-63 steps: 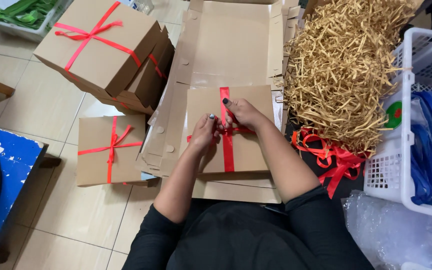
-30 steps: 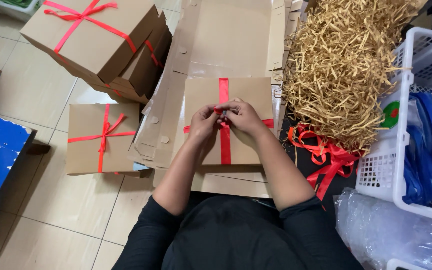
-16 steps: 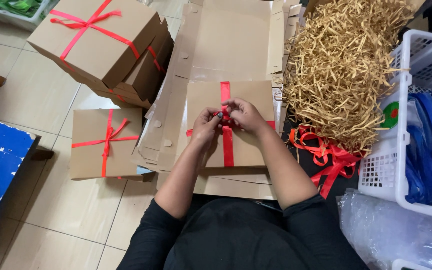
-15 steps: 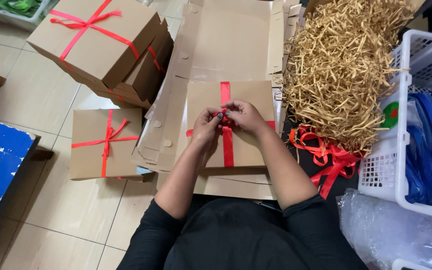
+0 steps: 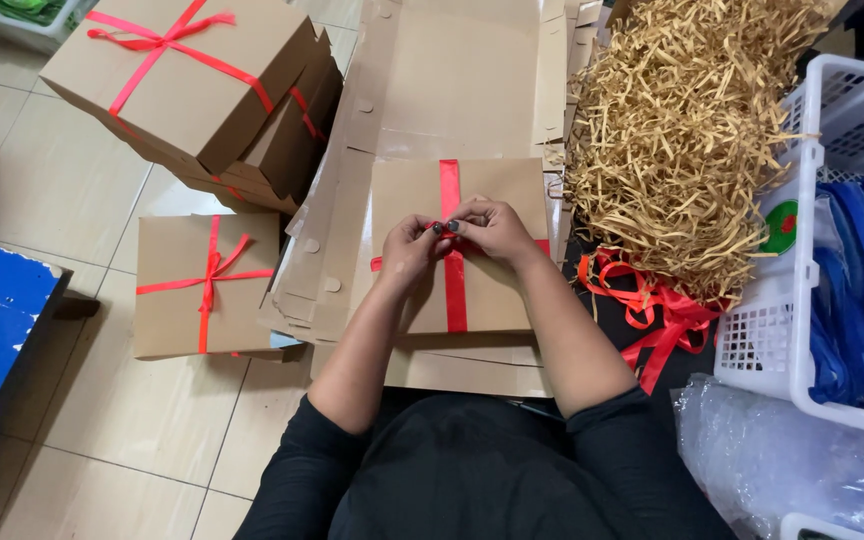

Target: The person assembles a flat cardboard box, places shredded paper inside, adds two blue packaged items, closes the box, and ties it with a red ribbon. The finished box is placed with other completed packages.

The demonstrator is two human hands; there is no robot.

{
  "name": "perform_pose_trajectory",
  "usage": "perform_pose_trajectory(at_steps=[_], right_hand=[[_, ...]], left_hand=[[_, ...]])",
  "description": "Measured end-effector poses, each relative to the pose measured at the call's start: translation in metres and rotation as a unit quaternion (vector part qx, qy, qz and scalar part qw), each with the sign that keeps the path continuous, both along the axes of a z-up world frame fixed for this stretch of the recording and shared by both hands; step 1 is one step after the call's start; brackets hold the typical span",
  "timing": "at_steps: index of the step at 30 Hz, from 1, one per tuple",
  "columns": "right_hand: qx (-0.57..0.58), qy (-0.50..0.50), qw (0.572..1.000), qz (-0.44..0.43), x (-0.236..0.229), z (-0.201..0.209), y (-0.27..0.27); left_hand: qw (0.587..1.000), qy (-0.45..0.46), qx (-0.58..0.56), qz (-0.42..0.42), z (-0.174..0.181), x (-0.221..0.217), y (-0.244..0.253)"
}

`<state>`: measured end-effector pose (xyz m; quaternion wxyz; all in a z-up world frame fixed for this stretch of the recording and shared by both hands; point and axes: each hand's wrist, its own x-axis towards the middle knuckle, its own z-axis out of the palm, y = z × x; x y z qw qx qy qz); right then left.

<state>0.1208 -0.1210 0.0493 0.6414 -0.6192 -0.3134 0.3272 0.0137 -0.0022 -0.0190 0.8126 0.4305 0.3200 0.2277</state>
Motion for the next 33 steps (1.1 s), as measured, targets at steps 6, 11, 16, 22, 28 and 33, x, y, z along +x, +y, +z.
perform_pose_trajectory(at_steps=[6, 11, 16, 22, 28, 33], right_hand=[[-0.073, -0.129, 0.988, 0.033, 0.012, -0.018, -0.006], [-0.104, -0.079, 0.991, -0.010, 0.006, -0.022, -0.001], [-0.120, -0.266, 0.956, -0.021, -0.009, -0.009, 0.001], [-0.168, -0.366, 0.915, 0.001, -0.029, 0.010, -0.005], [-0.139, -0.195, 0.970, -0.052, -0.018, -0.018, 0.005], [-0.111, 0.062, 0.988, -0.092, -0.009, -0.005, -0.001]], left_hand=[[0.995, 0.058, 0.076, -0.010, 0.040, -0.011, -0.011], [0.959, 0.061, 0.277, 0.002, 0.052, -0.027, -0.019], [0.896, 0.042, 0.440, 0.036, 0.058, -0.031, -0.027], [0.867, -0.023, 0.493, 0.058, 0.051, -0.031, -0.024], [0.882, -0.040, 0.468, 0.040, 0.062, -0.034, -0.026], [0.876, -0.048, 0.478, 0.038, 0.054, -0.033, -0.031]])
